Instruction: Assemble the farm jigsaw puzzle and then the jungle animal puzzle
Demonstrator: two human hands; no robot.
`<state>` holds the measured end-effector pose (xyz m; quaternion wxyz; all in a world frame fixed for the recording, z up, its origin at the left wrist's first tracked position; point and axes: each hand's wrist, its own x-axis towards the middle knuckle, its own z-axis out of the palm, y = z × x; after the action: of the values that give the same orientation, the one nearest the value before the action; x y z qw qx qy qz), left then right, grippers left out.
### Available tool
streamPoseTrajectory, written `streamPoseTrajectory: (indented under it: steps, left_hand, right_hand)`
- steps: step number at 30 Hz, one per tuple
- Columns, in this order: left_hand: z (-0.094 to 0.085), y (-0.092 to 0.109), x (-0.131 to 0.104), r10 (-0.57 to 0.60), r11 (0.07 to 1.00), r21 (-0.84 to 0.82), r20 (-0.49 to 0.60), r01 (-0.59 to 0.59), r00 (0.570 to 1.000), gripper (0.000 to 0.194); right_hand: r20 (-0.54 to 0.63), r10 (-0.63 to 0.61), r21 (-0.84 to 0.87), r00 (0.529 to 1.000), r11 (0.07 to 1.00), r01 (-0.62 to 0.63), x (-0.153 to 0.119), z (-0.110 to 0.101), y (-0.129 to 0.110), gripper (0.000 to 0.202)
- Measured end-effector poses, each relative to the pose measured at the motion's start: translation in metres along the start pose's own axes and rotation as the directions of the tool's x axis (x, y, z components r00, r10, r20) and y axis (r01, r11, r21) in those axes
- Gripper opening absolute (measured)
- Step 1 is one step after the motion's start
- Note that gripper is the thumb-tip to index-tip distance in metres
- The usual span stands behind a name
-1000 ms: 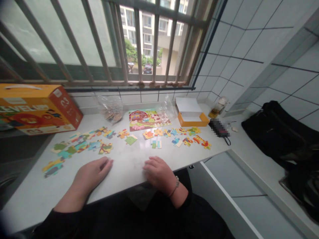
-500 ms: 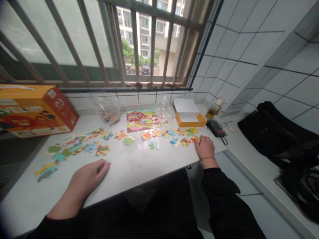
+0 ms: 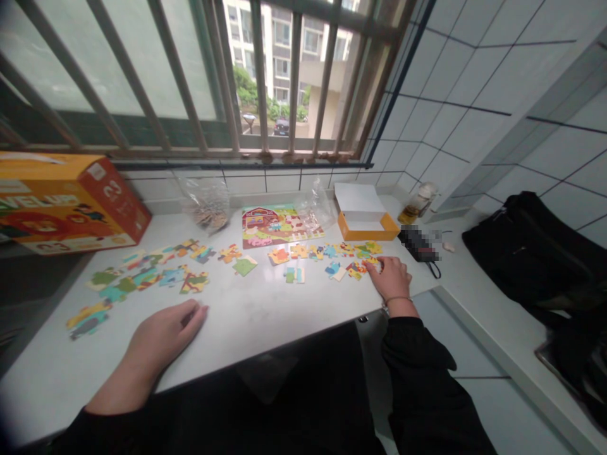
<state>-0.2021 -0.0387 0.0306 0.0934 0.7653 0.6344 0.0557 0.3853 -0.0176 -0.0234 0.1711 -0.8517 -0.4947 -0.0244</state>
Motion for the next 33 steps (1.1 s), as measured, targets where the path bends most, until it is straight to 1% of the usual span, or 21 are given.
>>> streamPoseTrajectory:
  steps: [3, 8, 11, 14, 17, 20, 22, 27, 33]
  left_hand:
    - [0.001, 0.0, 0.0, -0.001, 1.0, 0.012, 0.0, 0.001, 1.0, 0.043]
    - [0.002, -0.001, 0.0, 0.004, 1.0, 0.011, 0.0, -0.004, 1.0, 0.043]
    - [0.002, -0.001, 0.0, 0.001, 1.0, 0.005, -0.003, -0.001, 1.0, 0.043]
    - [0.002, -0.001, 0.0, 0.001, 1.0, -0.008, -0.013, -0.001, 1.0, 0.042]
    - [0.002, -0.001, 0.0, 0.004, 1.0, -0.023, -0.021, -0.004, 1.0, 0.042]
    - [0.001, 0.001, -0.001, -0.004, 0.999, -0.032, -0.017, 0.003, 1.0, 0.043]
    - [-0.001, 0.002, -0.002, -0.007, 0.999, -0.032, -0.013, 0.007, 1.0, 0.042]
    - [0.0, 0.003, -0.002, -0.002, 1.0, -0.026, -0.007, 0.001, 1.0, 0.043]
    - [0.003, 0.0, 0.0, -0.003, 0.999, -0.038, -0.01, 0.003, 1.0, 0.043]
  right_hand:
    - [-0.004, -0.004, 0.013, 1.0, 1.0, 0.004, 0.0, 0.002, 0.001, 0.064]
    - [-0.042, 0.016, 0.063, 0.999, 0.998, -0.013, 0.003, 0.005, 0.006, 0.067]
    - [-0.072, 0.049, 0.131, 0.996, 0.991, -0.04, 0.002, 0.005, 0.009, 0.073]
    - [-0.074, 0.062, 0.232, 0.995, 0.972, -0.044, 0.001, 0.004, 0.011, 0.076]
    - [-0.091, 0.047, 0.325, 0.995, 0.946, -0.015, -0.002, 0.004, 0.012, 0.07]
    - [-0.117, 0.018, 0.378, 0.993, 0.925, 0.028, -0.004, 0.003, 0.012, 0.058]
    - [-0.124, 0.014, 0.407, 0.992, 0.912, 0.038, -0.004, 0.002, 0.012, 0.054]
    - [-0.128, 0.031, 0.437, 0.991, 0.899, 0.029, -0.005, -0.001, 0.011, 0.052]
    - [-0.136, 0.034, 0.477, 0.99, 0.878, 0.035, -0.006, 0.0, 0.014, 0.055]
